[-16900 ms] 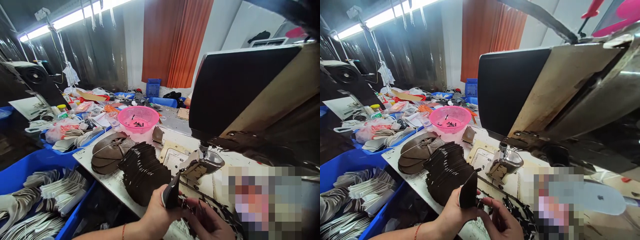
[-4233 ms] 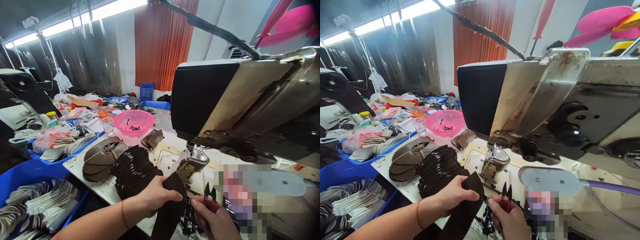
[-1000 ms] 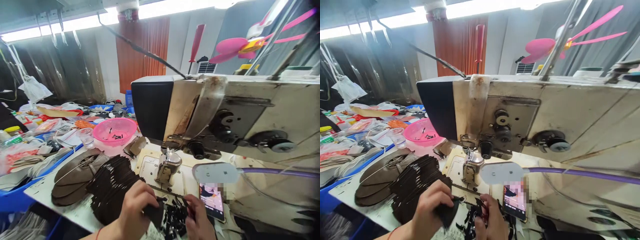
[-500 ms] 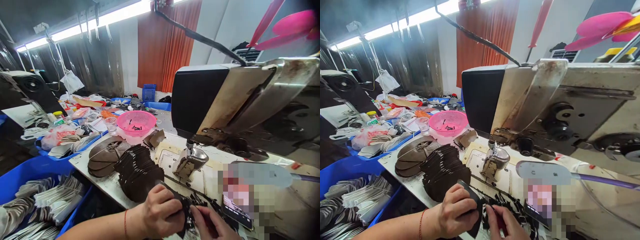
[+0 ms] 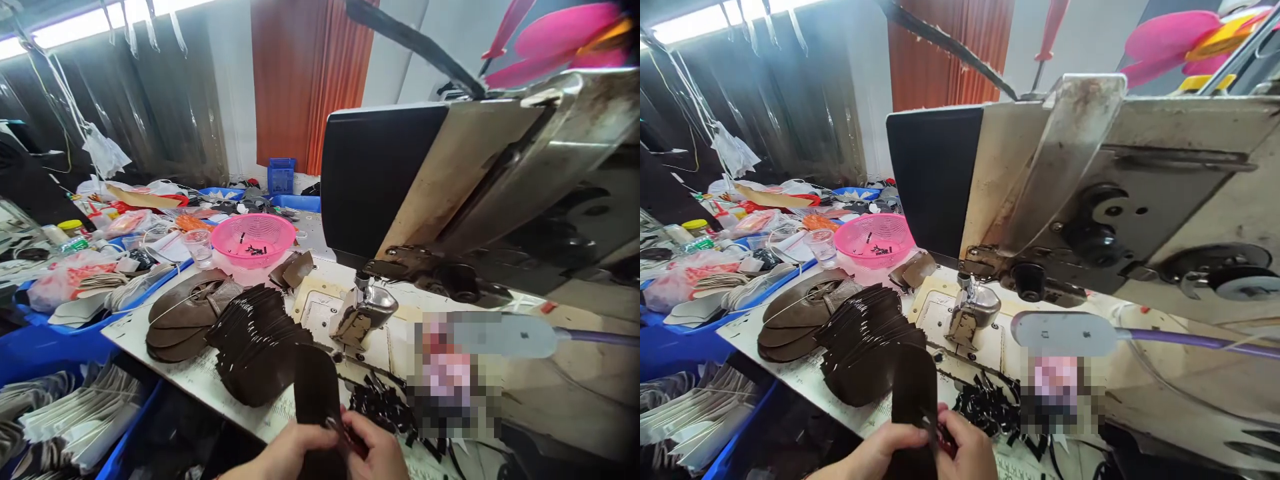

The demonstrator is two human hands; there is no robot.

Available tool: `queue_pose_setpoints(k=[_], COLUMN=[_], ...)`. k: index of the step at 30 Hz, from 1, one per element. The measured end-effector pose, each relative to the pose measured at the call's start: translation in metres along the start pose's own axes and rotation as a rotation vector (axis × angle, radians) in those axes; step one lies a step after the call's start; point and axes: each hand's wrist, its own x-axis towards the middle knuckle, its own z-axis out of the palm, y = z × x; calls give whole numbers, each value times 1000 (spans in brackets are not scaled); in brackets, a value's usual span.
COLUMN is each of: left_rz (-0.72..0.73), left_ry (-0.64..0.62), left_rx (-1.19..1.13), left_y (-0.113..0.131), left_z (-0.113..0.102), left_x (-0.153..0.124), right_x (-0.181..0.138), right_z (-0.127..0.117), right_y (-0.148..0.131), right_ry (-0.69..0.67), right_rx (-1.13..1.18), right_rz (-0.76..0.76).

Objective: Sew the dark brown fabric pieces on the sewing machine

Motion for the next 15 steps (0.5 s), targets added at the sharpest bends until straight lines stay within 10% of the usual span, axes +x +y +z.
queue_pose_setpoints(k=[5,8,12,15], left_rz=[-150,-176,-159,-17], left_ry=[50,61,109,166], left_rx=[-180,-184,-135,-73], left_y=[7,13,14,15], left_z=[-9,-6,1,12], left_x=[14,16,17,20], right_x=[34,46,48,41], right_z=[-72,-99,-100,-86], right_y=[7,11,21,27], right_ry=[333,297,193,344], right_rx=[-833,-1029,-1069,-1119], right_rz=[-58,136,187,-99])
